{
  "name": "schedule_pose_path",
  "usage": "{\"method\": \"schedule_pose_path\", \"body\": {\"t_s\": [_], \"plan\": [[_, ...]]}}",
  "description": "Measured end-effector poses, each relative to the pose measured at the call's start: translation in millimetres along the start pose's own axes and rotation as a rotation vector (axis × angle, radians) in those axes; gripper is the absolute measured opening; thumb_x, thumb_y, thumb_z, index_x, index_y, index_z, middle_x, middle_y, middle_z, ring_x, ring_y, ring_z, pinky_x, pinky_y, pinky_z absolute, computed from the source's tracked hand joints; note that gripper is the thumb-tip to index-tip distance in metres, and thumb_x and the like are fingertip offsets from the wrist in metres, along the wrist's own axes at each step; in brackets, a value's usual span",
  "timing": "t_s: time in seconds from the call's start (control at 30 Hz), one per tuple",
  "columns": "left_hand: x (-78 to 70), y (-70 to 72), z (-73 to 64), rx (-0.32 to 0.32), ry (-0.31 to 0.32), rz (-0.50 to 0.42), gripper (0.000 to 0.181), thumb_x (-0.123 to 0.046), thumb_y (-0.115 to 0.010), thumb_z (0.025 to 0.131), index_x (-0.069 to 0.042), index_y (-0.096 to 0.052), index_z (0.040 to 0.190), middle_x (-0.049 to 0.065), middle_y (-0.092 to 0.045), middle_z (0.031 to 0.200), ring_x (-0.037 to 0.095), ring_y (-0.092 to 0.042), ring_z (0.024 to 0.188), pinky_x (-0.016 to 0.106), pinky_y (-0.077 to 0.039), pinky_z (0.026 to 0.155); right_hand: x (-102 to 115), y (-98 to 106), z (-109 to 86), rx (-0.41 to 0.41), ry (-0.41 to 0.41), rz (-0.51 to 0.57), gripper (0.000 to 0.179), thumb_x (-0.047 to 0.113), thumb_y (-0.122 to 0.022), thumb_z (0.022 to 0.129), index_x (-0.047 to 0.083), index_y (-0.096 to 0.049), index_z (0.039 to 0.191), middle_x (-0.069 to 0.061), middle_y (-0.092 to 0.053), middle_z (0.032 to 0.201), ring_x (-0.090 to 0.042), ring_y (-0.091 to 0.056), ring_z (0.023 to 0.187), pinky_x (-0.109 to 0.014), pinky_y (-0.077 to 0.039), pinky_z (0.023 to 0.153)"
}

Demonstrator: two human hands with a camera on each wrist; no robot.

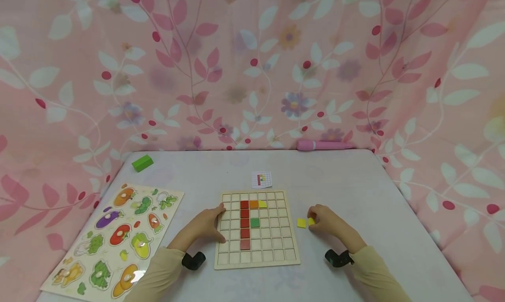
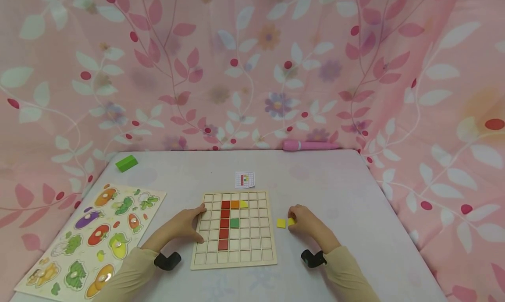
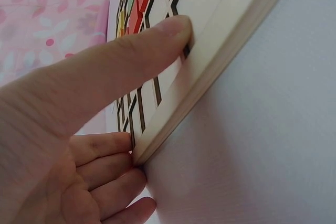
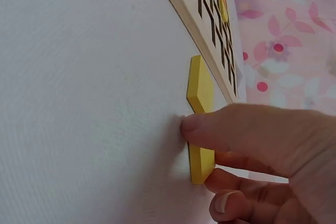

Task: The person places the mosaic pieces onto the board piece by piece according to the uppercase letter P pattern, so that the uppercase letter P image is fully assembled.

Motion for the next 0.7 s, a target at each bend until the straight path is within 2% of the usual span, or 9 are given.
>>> {"method": "schedule_pose_path", "body": {"t_s": [0.17,0.4,0.7], "plan": [[0.3,-1.1,0.0,0.005,-0.002,-0.010,0.102,-0.032,-0.087,0.051,0.002,-0.037,0.134,0.018,-0.042,0.132,0.033,-0.040,0.117,0.043,-0.034,0.094,-0.5,-1.9,0.1,-0.002,-0.021,0.020,0.022,-0.001,-0.071,0.066,0.007,-0.055,0.079,-0.001,-0.047,0.072,-0.015,-0.042,0.067,-0.030,-0.040,0.060],[-0.5,1.9,0.3,0.002,0.000,-0.007,0.102,-0.032,-0.087,0.051,0.002,-0.037,0.134,0.019,-0.042,0.131,0.034,-0.040,0.117,0.044,-0.034,0.094,-0.9,-3.7,0.9,0.016,-0.051,0.033,0.028,-0.002,-0.068,0.066,0.003,-0.060,0.092,-0.001,-0.048,0.077,-0.015,-0.045,0.069,-0.031,-0.042,0.062],[2.9,-0.4,1.9,0.013,0.015,-0.015,0.104,-0.033,-0.087,0.051,0.002,-0.035,0.135,0.018,-0.042,0.131,0.034,-0.040,0.117,0.043,-0.034,0.094,-4.4,-4.0,0.2,0.023,-0.083,0.052,0.026,0.000,-0.071,0.065,0.005,-0.057,0.087,-0.001,-0.049,0.074,-0.015,-0.044,0.066,-0.030,-0.041,0.059]]}}
Point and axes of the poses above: each hand's wrist, its own z-axis towards the middle knuckle, its own y-axis out of the back of the hand, x = y × z, the point moved 10 cm from there along z, towards the middle knuckle
